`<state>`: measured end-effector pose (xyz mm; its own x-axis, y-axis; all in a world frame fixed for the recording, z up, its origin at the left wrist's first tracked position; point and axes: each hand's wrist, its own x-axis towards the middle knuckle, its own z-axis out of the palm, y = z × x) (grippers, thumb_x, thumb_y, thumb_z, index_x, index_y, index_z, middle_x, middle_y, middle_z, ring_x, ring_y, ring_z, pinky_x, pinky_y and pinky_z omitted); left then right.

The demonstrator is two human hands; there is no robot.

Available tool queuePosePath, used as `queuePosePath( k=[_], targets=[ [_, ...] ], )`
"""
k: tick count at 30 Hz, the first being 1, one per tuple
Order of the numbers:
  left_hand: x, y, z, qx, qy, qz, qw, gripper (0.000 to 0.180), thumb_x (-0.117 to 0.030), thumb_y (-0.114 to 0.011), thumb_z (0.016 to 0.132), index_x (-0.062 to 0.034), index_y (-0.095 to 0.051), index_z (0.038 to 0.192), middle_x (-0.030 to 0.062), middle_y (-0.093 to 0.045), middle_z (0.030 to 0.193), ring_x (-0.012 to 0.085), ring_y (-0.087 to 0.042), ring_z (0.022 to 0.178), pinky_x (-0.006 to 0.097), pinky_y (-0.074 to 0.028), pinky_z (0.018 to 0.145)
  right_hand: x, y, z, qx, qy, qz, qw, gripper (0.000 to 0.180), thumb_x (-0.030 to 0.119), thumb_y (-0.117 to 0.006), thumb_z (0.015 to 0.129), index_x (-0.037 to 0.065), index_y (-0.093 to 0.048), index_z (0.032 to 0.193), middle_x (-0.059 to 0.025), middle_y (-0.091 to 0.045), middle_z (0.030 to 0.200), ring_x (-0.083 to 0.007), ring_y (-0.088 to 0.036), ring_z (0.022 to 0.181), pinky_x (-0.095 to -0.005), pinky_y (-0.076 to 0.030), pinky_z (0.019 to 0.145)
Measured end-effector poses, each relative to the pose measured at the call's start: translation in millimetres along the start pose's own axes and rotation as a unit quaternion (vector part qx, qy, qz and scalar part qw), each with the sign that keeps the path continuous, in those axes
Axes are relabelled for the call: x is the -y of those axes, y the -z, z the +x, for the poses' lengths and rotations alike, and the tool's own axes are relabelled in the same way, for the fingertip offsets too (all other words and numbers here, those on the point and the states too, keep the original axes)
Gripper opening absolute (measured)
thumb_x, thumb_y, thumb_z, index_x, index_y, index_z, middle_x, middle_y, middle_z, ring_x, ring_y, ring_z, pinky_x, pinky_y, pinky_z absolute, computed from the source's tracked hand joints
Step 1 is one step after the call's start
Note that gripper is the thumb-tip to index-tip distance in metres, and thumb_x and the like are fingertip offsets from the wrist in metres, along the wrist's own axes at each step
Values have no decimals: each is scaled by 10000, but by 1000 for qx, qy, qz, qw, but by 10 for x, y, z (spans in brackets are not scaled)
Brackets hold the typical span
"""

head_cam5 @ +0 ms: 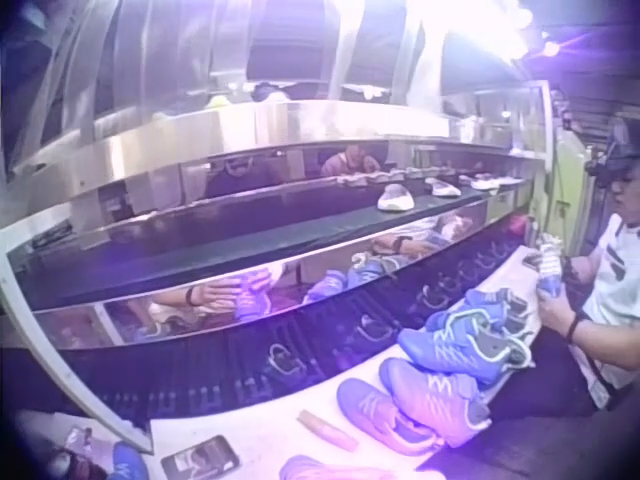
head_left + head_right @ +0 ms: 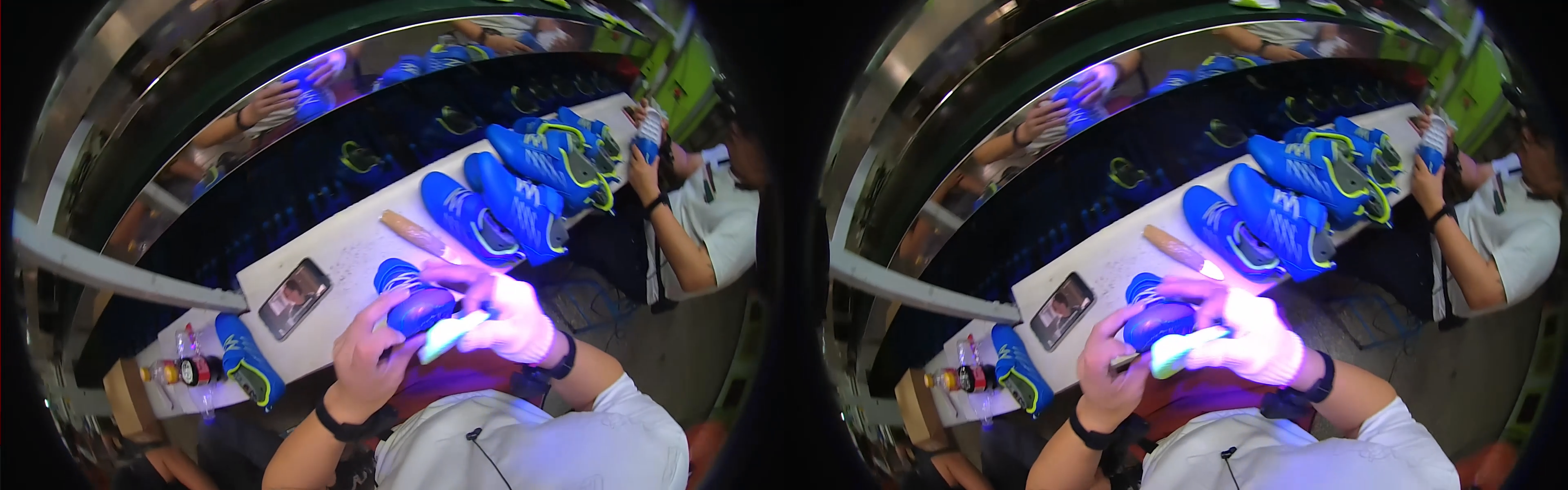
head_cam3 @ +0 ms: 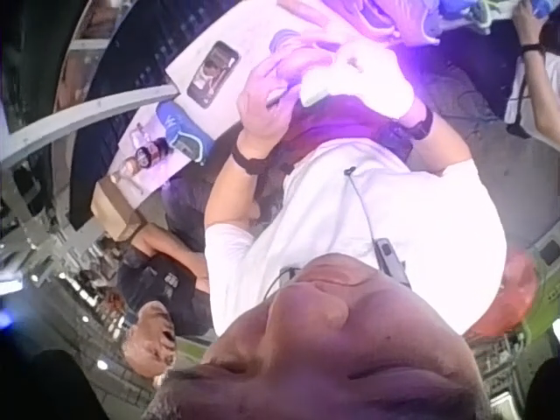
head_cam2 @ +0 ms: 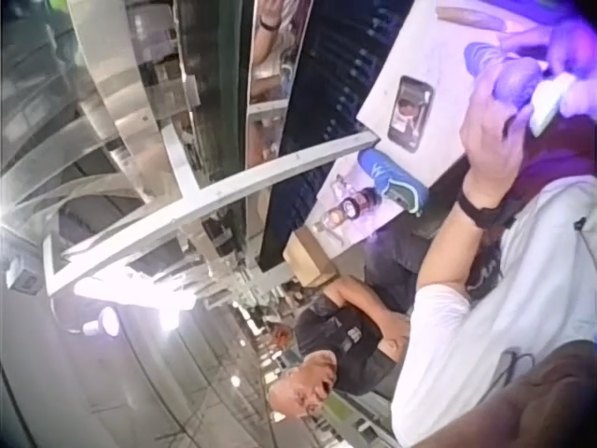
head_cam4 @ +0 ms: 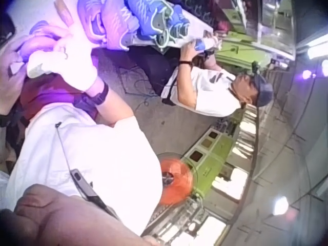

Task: Inspecting and cleaning shoe components on a production line.

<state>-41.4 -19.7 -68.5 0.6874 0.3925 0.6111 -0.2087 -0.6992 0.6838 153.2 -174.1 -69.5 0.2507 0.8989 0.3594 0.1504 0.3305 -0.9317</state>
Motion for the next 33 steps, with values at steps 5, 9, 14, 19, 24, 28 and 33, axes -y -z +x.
queuePosePath(
  k=[5, 9, 14, 19, 24, 28, 33],
  targets=[
    [-206, 5, -91, 61, 41, -19, 997, 279, 3, -802, 915, -26, -588, 1092, 378, -671, 1348, 481, -734, 1183, 469, -606, 979, -78, -235, -147, -95, -50, 150, 983, 336, 78, -900, 858, 93, -584, 973, -346, -606, 1481, -458, -571, 1430, -590, -377, 1240],
    [-251, -260, -400, 2, 109, -145, 983, 340, -116, -747, 1023, -7, -468, 1184, 444, -575, 1440, 508, -598, 1381, 519, -461, 1164, -138, -315, -223, -106, -15, 136, 985, 362, 123, -928, 846, 114, -589, 974, -334, -639, 1444, -471, -563, 1439, -640, -262, 1287],
    [-295, -409, -545, -80, 152, -207, 963, 408, -164, -742, 1037, -40, -371, 1154, 457, -545, 1462, 522, -482, 1490, 589, -335, 1249, -186, -413, -303, -115, 14, 135, 984, 381, 159, -940, 844, 135, -593, 1001, -300, -661, 1430, -481, -562, 1435, -663, -255, 1284],
    [-304, -291, -576, -64, 172, -208, 961, 442, -88, -796, 964, -42, -394, 1144, 417, -593, 1419, 490, -522, 1460, 586, -348, 1247, -156, -369, -344, -89, 20, 77, 993, 353, 172, -960, 815, 124, -622, 905, -266, -687, 1406, -427, -595, 1421, -629, -278, 1288],
    [-288, -64, -210, -17, 178, -244, 953, 531, -158, -881, 884, -13, -505, 1229, 291, -688, 1263, 379, -620, 1271, 523, -470, 1127, -77, -335, -271, -74, -16, 60, 995, 386, 224, -996, 761, 96, -634, 799, -239, -731, 1341, -402, -659, 1353, -602, -410, 1228],
    [-244, 37, -153, 101, 131, -99, 981, 423, -369, -837, 945, -54, -653, 1158, 174, -688, 1206, 335, -594, 1147, 485, -492, 1012, -138, -350, -173, -108, 96, -28, 989, 426, 262, -1004, 746, 97, -613, 774, -214, -773, 1229, -382, -756, 1184, -532, -606, 1034],
    [-237, -50, -274, -48, 145, -128, 980, 326, -355, -765, 1010, -112, -609, 1161, 164, -670, 1136, 338, -600, 1112, 543, -477, 1065, -208, -317, -108, -82, 68, -175, 979, 440, 357, -999, 702, 75, -709, 876, -172, -749, 1241, -373, -755, 1143, -458, -638, 934]
  ],
)
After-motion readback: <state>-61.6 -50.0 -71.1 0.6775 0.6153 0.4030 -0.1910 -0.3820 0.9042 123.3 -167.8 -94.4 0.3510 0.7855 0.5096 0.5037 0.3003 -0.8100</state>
